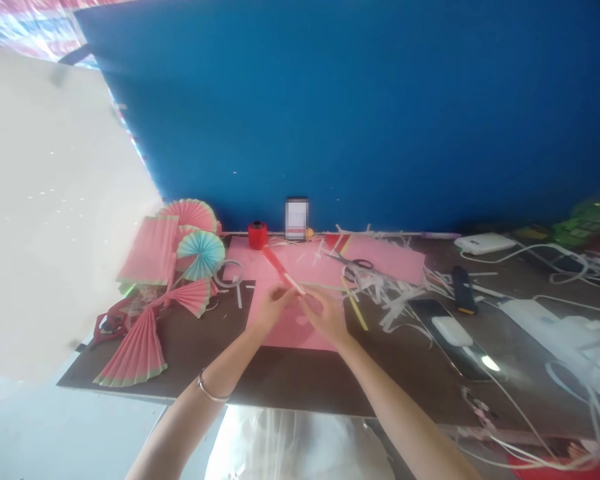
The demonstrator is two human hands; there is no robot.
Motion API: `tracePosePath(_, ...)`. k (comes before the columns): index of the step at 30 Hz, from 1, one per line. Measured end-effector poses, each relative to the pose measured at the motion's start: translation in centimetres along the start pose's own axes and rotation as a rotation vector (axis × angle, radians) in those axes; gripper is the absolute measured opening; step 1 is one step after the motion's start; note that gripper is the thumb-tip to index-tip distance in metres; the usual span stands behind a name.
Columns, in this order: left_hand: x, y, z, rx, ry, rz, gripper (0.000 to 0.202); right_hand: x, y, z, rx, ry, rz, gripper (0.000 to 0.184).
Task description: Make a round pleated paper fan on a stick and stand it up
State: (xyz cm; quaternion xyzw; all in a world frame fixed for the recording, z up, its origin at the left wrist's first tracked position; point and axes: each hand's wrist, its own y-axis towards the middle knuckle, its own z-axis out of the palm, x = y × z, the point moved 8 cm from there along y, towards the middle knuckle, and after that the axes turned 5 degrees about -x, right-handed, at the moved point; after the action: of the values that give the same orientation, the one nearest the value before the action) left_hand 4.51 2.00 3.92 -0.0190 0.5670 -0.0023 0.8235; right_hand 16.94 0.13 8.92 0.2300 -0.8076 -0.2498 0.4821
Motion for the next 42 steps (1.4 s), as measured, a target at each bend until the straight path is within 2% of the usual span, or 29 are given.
tracePosePath(3, 0.2, 0.2, -0.2, -0.001, -0.045, 0.003, 0.024, 0.2, 0.0, 0.1, 0.033, -0.042, -0.026, 0.025)
tracePosePath(10, 0.0, 0.4, -0.3, 0.013, 0.022, 0.08, 0.024, 0.4, -0.1, -0.5, -0.068, -0.105, -0.126, 0.017)
tracePosePath(16, -0.2, 0.4, -0.5, -0.023, 0.108, 0.122, 0.025, 0.3, -0.3, -0.3, -0.072, -0.134, -0.108, 0.019)
tracePosePath(27, -1.2, 0.0, -0.6, -0.068, 0.313, 0.277, 0.015, 0.1, -0.4, 0.4, -0.023, -0.21, -0.082, 0.023)
tracePosePath(34, -0.8, 0.0, -0.6, -0.037, 0.338, 0.278, 0.013, 0.1, -0.4, 0.6, -0.011, -0.212, -0.085, 0.023)
tracePosePath(42, -0.6, 0.0, -0.9, -0.075, 0.345, 0.26, 0.012, 0.0, -0.3, 0.8, 0.017, -0.227, -0.062, 0.022)
